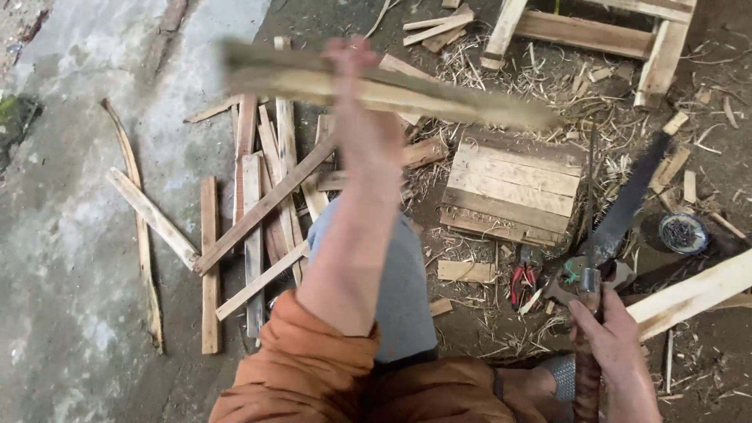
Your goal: Using a sickle to shave and mark wooden slats while sitting on the floor in a workshop.
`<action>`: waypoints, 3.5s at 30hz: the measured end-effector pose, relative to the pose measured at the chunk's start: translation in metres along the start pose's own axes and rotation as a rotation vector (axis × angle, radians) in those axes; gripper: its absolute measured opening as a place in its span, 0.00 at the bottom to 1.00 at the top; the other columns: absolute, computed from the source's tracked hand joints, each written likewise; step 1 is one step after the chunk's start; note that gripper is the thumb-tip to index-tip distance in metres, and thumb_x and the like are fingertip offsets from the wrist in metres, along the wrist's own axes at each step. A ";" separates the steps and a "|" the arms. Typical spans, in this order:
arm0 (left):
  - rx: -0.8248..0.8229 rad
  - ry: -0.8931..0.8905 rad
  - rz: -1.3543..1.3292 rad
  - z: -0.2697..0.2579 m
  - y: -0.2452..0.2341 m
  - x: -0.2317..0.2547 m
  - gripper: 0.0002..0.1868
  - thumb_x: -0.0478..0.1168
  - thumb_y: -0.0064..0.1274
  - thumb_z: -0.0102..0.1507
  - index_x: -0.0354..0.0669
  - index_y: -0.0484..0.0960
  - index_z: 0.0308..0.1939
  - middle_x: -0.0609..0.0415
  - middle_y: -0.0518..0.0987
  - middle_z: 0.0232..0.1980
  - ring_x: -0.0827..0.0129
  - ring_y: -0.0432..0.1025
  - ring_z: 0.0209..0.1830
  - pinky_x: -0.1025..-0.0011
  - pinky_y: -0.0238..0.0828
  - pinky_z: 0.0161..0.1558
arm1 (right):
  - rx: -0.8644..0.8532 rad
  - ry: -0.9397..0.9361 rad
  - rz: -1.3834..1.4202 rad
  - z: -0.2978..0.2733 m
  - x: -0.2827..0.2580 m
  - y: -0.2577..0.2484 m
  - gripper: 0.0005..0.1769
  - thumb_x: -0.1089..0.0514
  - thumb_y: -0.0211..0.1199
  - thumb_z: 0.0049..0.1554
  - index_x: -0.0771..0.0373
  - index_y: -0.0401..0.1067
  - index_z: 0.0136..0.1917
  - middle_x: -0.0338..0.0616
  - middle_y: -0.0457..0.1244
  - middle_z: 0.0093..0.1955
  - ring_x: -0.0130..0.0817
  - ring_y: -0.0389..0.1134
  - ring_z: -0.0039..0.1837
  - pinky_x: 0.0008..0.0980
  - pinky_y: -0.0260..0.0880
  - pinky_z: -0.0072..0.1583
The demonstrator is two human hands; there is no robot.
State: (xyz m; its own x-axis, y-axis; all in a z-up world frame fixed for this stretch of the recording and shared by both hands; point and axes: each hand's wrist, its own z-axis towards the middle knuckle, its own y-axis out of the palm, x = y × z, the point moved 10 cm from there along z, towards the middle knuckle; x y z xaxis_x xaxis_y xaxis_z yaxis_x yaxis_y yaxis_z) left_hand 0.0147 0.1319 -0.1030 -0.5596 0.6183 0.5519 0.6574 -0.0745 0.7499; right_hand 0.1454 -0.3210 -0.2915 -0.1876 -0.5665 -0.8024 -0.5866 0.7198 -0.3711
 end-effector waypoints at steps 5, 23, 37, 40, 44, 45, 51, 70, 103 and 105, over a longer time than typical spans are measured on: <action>0.065 0.548 -0.460 0.043 -0.143 0.128 0.16 0.45 0.57 0.59 0.53 0.73 0.50 0.34 0.58 0.74 0.40 0.51 0.76 0.33 0.47 0.74 | 0.004 0.084 -0.056 0.001 -0.004 0.010 0.12 0.65 0.62 0.61 0.69 0.68 0.57 0.55 0.65 0.38 0.45 0.65 0.35 0.42 0.64 0.40; 1.103 0.301 -0.369 -0.080 -0.629 0.014 0.23 0.47 0.41 0.69 0.38 0.62 0.64 0.33 0.60 0.72 0.49 0.64 0.70 0.50 0.64 0.71 | -0.131 0.208 -0.060 0.016 0.008 0.061 0.11 0.67 0.58 0.62 0.69 0.67 0.58 0.55 0.61 0.39 0.44 0.60 0.36 0.43 0.59 0.40; 0.669 -0.151 0.269 0.041 -0.590 -0.006 0.29 0.52 0.34 0.71 0.45 0.62 0.73 0.42 0.72 0.68 0.54 0.70 0.63 0.59 0.67 0.64 | -0.141 0.244 -0.121 0.004 0.004 0.073 0.13 0.65 0.58 0.63 0.69 0.67 0.61 0.54 0.59 0.37 0.44 0.60 0.36 0.43 0.60 0.39; 0.781 -0.055 0.293 0.064 -0.629 0.009 0.32 0.50 0.35 0.70 0.42 0.57 0.76 0.41 0.67 0.74 0.51 0.67 0.70 0.58 0.65 0.70 | -0.118 0.290 -0.291 0.000 0.001 0.073 0.22 0.61 0.59 0.61 0.64 0.67 0.68 0.55 0.63 0.43 0.46 0.64 0.43 0.47 0.61 0.46; 0.913 0.051 0.222 0.091 -0.694 0.015 0.26 0.48 0.48 0.64 0.33 0.75 0.59 0.41 0.78 0.62 0.72 0.65 0.29 0.74 0.66 0.32 | -0.117 0.332 -0.324 -0.001 0.010 0.073 0.34 0.58 0.62 0.58 0.53 0.62 0.77 0.54 0.60 0.35 0.42 0.56 0.30 0.39 0.50 0.33; 0.916 0.047 0.222 0.091 -0.697 0.011 0.26 0.48 0.48 0.64 0.33 0.75 0.59 0.41 0.78 0.62 0.72 0.65 0.29 0.74 0.66 0.32 | -0.117 0.335 -0.327 0.002 0.017 0.073 0.34 0.58 0.62 0.58 0.53 0.62 0.77 0.54 0.60 0.35 0.42 0.56 0.30 0.39 0.50 0.33; 0.823 -0.213 1.399 0.068 -0.617 0.016 0.27 0.50 0.45 0.66 0.47 0.74 0.67 0.49 0.76 0.66 0.54 0.71 0.64 0.60 0.68 0.63 | -0.136 0.289 -0.524 0.006 0.014 0.080 0.32 0.59 0.63 0.58 0.57 0.64 0.75 0.57 0.68 0.47 0.47 0.68 0.44 0.43 0.65 0.47; 1.032 -0.413 1.727 0.003 -0.682 0.059 0.44 0.49 0.55 0.61 0.49 0.53 0.78 0.41 0.51 0.80 0.41 0.41 0.79 0.41 0.42 0.73 | -0.111 0.337 -0.403 0.007 0.033 0.078 0.25 0.60 0.64 0.59 0.65 0.69 0.69 0.56 0.62 0.37 0.46 0.62 0.36 0.42 0.61 0.40; 0.702 0.332 1.609 -0.034 -0.613 -0.020 0.24 0.30 0.54 0.59 0.42 0.76 0.60 0.44 0.70 0.48 0.55 0.68 0.42 0.61 0.69 0.47 | -0.121 0.343 -0.404 0.012 0.044 0.078 0.18 0.61 0.63 0.60 0.67 0.71 0.63 0.54 0.60 0.34 0.46 0.63 0.34 0.43 0.61 0.38; 0.669 0.419 1.614 -0.036 -0.603 -0.011 0.24 0.30 0.53 0.58 0.43 0.77 0.59 0.43 0.71 0.48 0.53 0.69 0.42 0.59 0.70 0.45 | -0.133 0.311 -0.395 0.014 0.046 0.078 0.15 0.62 0.63 0.60 0.68 0.71 0.60 0.53 0.59 0.32 0.45 0.62 0.32 0.42 0.61 0.36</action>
State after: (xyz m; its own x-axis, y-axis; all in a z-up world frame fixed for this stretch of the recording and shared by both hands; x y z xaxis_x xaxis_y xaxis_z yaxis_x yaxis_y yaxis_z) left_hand -0.3938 0.1420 -0.5476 0.7677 0.0361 0.6398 0.6395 0.0207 -0.7685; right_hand 0.1019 -0.2851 -0.3638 -0.1452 -0.8916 -0.4289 -0.7514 0.3813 -0.5385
